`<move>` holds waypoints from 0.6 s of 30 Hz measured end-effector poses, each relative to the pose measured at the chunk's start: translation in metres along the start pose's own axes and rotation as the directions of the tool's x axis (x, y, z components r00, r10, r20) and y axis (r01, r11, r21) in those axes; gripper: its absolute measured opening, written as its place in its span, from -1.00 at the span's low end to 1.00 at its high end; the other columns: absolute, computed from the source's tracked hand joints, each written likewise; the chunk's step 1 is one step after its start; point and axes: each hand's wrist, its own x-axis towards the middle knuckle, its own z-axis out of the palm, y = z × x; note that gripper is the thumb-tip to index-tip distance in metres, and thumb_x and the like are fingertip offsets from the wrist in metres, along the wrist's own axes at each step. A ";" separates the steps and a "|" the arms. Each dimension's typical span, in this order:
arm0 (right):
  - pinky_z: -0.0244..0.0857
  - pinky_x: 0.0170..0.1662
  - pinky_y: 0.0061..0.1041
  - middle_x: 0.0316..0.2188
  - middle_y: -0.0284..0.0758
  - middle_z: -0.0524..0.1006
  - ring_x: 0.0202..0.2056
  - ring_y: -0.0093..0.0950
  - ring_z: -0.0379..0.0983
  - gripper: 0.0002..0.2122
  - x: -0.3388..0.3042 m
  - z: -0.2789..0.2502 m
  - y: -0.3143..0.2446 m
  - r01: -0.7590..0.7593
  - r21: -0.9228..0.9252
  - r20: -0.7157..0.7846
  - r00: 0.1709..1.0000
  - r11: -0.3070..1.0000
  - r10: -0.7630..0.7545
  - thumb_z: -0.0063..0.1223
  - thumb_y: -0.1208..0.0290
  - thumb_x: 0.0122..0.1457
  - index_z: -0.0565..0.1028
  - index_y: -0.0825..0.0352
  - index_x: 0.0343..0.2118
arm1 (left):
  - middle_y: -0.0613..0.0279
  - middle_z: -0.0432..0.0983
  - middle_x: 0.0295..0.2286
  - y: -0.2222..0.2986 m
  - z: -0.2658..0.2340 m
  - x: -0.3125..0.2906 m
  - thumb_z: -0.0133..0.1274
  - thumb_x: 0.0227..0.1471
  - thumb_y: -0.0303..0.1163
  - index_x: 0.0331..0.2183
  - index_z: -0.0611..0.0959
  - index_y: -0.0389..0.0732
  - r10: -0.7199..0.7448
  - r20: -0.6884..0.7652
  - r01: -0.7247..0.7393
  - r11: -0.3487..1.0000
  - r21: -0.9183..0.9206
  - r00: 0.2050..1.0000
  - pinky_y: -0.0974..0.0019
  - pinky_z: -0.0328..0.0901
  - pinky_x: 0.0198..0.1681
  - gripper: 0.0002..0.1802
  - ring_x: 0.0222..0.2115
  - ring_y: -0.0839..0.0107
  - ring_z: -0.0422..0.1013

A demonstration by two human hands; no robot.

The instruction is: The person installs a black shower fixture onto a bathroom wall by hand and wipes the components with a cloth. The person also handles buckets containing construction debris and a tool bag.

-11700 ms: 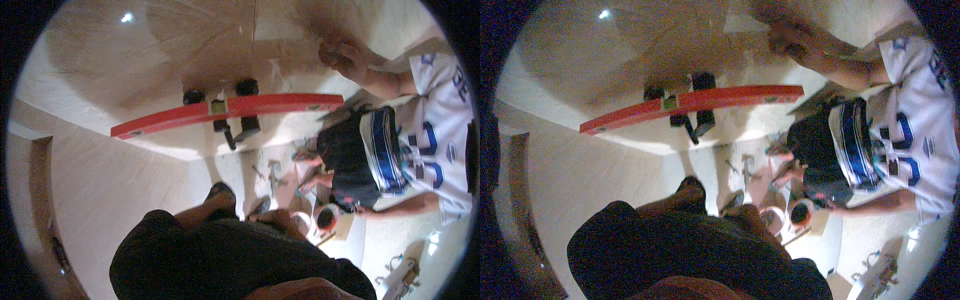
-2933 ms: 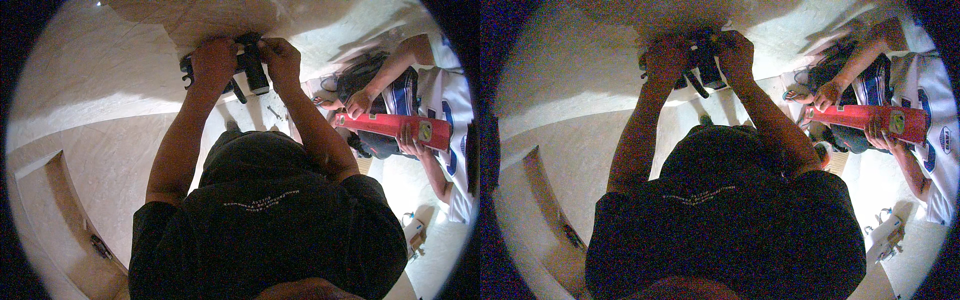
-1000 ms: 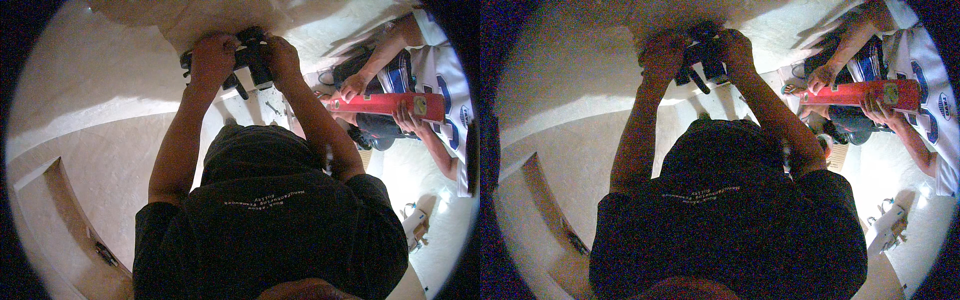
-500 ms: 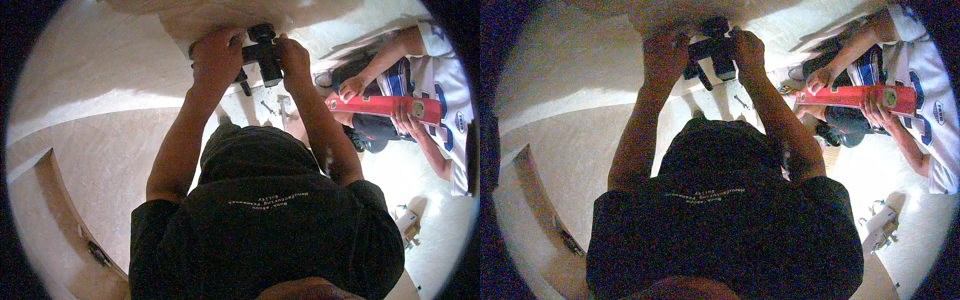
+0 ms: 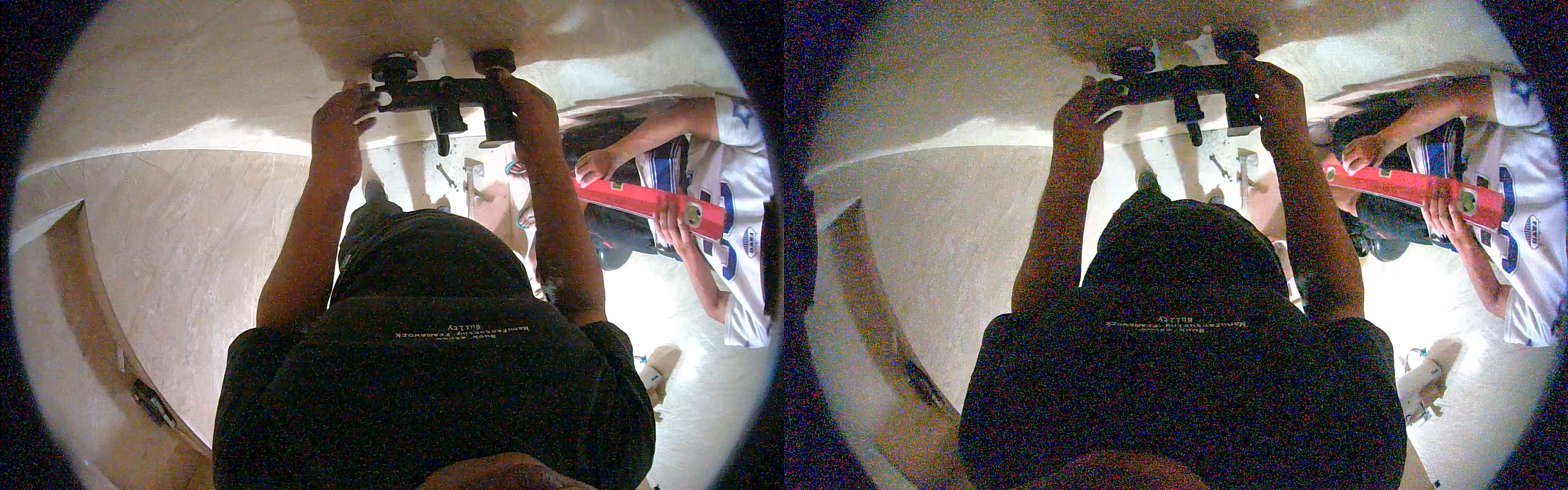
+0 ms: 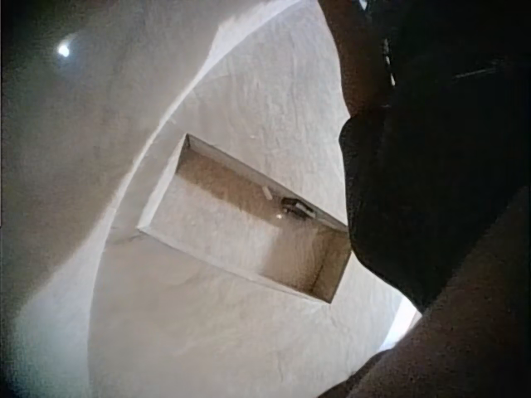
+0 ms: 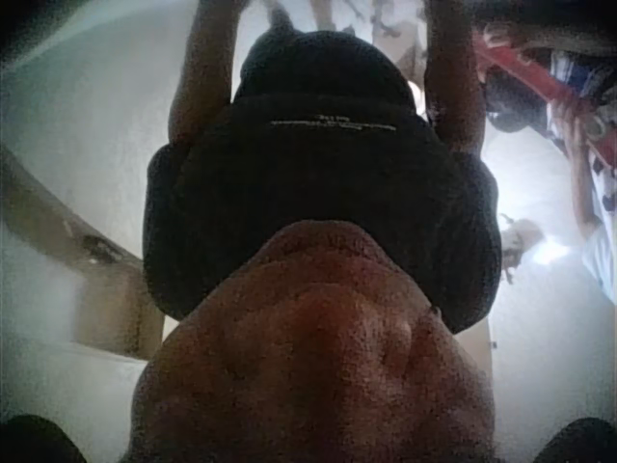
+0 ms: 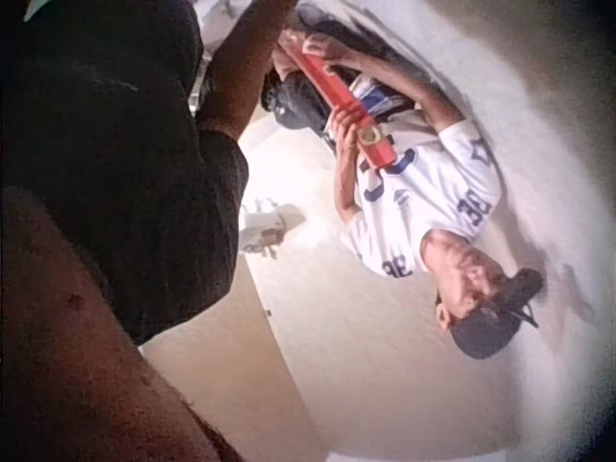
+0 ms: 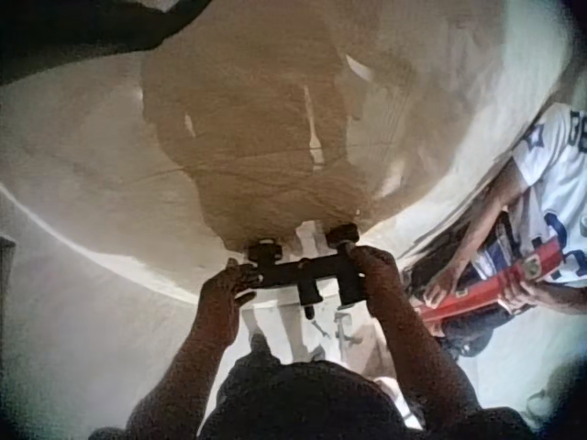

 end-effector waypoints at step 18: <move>0.34 -0.46 -0.52 -0.56 -0.31 0.58 -0.57 -0.56 0.45 -0.59 -0.009 0.009 0.012 0.097 -0.430 -0.276 0.932 0.898 -0.233 0.05 0.05 0.23 0.60 0.41 -0.35 | 0.18 0.49 -0.03 -0.004 -0.001 0.041 0.07 0.09 0.10 0.05 0.48 -0.09 -0.208 0.630 0.537 0.747 -0.392 0.749 -0.25 0.14 0.07 -0.39 0.04 0.17 0.34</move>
